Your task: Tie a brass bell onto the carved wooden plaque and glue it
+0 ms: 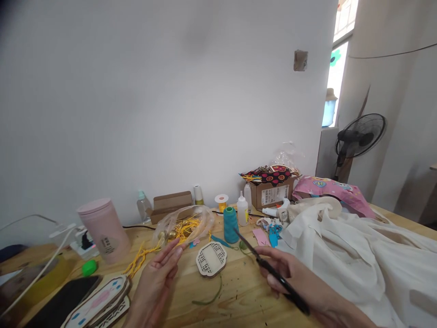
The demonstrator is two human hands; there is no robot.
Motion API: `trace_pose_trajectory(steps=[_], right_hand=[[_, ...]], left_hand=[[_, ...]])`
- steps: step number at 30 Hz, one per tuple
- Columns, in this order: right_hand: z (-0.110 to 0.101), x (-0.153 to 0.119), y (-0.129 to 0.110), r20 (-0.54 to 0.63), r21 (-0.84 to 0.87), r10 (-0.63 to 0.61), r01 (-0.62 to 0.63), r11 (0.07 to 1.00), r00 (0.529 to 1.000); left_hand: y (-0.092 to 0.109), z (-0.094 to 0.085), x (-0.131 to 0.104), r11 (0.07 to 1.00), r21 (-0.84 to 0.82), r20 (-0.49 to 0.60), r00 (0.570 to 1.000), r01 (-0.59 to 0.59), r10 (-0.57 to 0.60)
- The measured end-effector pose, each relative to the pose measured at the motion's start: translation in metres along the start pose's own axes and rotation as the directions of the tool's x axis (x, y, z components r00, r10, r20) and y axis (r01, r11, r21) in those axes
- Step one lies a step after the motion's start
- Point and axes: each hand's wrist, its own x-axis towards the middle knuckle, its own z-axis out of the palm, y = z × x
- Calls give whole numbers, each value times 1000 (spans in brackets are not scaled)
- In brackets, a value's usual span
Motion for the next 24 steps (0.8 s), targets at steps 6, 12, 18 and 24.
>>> trace_pose_trajectory(steps=[6, 12, 18, 24], right_hand=[[52, 14, 13, 321, 296, 100, -200, 934, 942], [64, 18, 13, 469, 301, 91, -256, 918, 879], [86, 38, 18, 383, 330, 89, -226, 916, 920], [87, 42, 6, 205, 88, 8, -27, 996, 979]], left_hand=[[-1, 2, -3, 994, 75, -3, 997, -81, 81], [0, 4, -6, 993, 64, -37, 994, -99, 102], [1, 6, -7, 993, 79, 7, 996, -89, 88], [0, 5, -6, 994, 92, 3, 998, -62, 62]])
